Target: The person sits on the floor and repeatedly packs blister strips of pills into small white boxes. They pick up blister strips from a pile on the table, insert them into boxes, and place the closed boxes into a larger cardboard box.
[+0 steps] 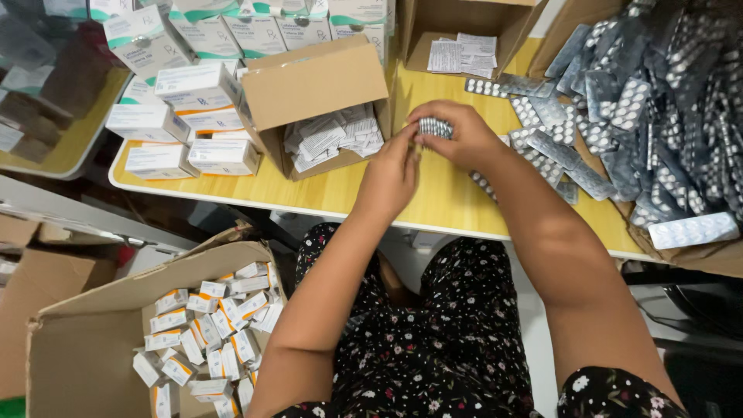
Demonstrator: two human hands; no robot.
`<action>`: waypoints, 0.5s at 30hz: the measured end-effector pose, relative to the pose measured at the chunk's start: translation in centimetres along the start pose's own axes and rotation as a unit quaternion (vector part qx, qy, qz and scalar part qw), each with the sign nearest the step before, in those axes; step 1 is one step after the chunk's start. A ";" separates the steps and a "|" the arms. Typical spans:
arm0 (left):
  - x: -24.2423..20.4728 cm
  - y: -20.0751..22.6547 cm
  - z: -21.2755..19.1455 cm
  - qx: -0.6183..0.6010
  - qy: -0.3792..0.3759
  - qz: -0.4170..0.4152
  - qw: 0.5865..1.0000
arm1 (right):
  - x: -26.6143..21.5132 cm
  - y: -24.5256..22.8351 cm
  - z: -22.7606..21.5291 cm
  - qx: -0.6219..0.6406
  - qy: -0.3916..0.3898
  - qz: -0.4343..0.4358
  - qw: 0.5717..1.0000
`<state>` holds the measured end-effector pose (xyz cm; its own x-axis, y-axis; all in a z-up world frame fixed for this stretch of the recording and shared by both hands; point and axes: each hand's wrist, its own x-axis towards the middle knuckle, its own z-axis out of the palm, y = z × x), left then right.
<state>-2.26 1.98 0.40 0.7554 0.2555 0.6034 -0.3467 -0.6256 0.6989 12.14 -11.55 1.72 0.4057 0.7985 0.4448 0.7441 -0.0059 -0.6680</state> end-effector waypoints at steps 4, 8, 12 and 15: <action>-4.9 0.3 -3.0 -0.009 0.008 0.064 0.998 | 0.2 0.5 1.3 -0.019 0.083 -0.047 0.995; -10.8 -3.9 -9.0 0.086 0.089 0.112 0.986 | -0.2 2.4 1.8 -0.056 0.062 -0.044 0.995; -18.4 -10.7 -17.4 0.087 0.224 -0.047 0.970 | -0.5 5.7 0.8 -0.070 0.084 -0.054 0.993; -25.1 -17.3 -23.0 -0.040 0.325 -0.184 0.927 | -1.3 8.6 0.1 -0.229 0.188 -0.035 0.954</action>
<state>-28.01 23.33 -17.95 0.3454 0.8471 0.4038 -0.1922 -0.3573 0.9140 17.93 -12.60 -4.69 0.4433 0.5354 0.7189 0.8959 -0.2917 -0.3352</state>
